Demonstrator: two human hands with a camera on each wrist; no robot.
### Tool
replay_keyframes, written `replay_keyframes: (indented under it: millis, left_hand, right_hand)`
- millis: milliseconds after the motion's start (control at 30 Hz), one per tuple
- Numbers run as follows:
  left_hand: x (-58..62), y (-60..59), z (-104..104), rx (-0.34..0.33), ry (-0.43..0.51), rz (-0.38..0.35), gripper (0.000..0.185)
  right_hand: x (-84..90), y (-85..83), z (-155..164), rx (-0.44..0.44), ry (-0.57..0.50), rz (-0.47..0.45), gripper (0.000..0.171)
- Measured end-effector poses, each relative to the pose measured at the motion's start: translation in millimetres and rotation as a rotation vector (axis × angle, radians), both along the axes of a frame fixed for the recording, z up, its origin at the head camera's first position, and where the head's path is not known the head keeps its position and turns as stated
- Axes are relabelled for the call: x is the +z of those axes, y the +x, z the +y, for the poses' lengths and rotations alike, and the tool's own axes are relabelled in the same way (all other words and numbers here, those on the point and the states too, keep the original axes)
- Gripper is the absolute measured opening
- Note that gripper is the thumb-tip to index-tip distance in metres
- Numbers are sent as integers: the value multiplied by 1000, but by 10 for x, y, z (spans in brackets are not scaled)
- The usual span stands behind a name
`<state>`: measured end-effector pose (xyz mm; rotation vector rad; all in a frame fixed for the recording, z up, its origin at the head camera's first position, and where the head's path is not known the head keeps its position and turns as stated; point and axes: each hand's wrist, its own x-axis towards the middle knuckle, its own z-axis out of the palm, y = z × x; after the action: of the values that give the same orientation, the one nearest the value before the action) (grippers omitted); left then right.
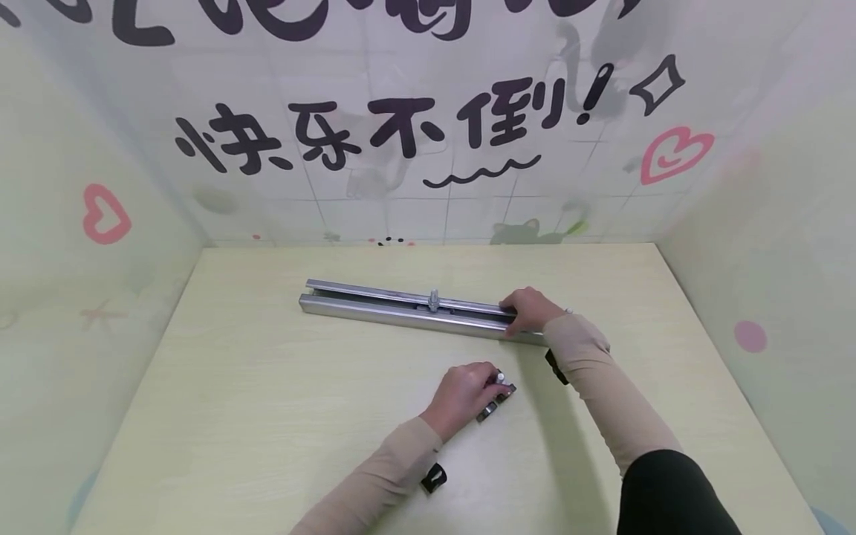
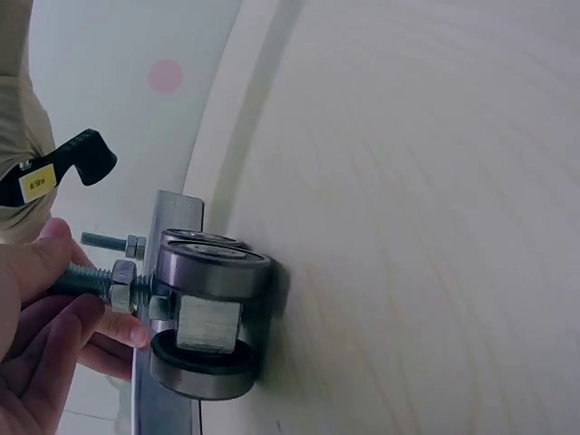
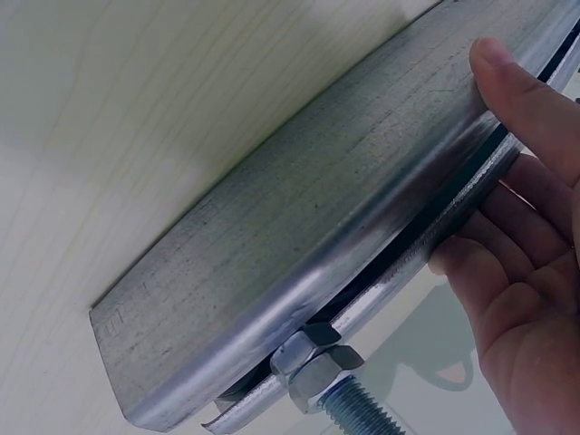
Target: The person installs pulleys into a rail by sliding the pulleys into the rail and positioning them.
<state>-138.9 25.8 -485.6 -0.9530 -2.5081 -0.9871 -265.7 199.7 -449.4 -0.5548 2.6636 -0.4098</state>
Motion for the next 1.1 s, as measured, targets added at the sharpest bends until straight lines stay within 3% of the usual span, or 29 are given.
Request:
replay_keyframes:
  millis: [200, 600, 900, 1100]
  left_hand:
    - [51, -32, -70, 62, -50, -10, 15]
    - [100, -220, -336, 192, -4, -13, 12]
    - [148, -268, -548, 297, 25, -79, 11]
    - [154, -286, -665, 332, 37, -123, 13]
  right_hand:
    - [9, 6, 0, 0, 2, 2, 59]
    - [-8, -9, 5, 22, 12, 4, 59]
    - [-13, -3, 6, 35, 5, 13, 57]
    - [-9, 8, -3, 46, 1, 16, 55]
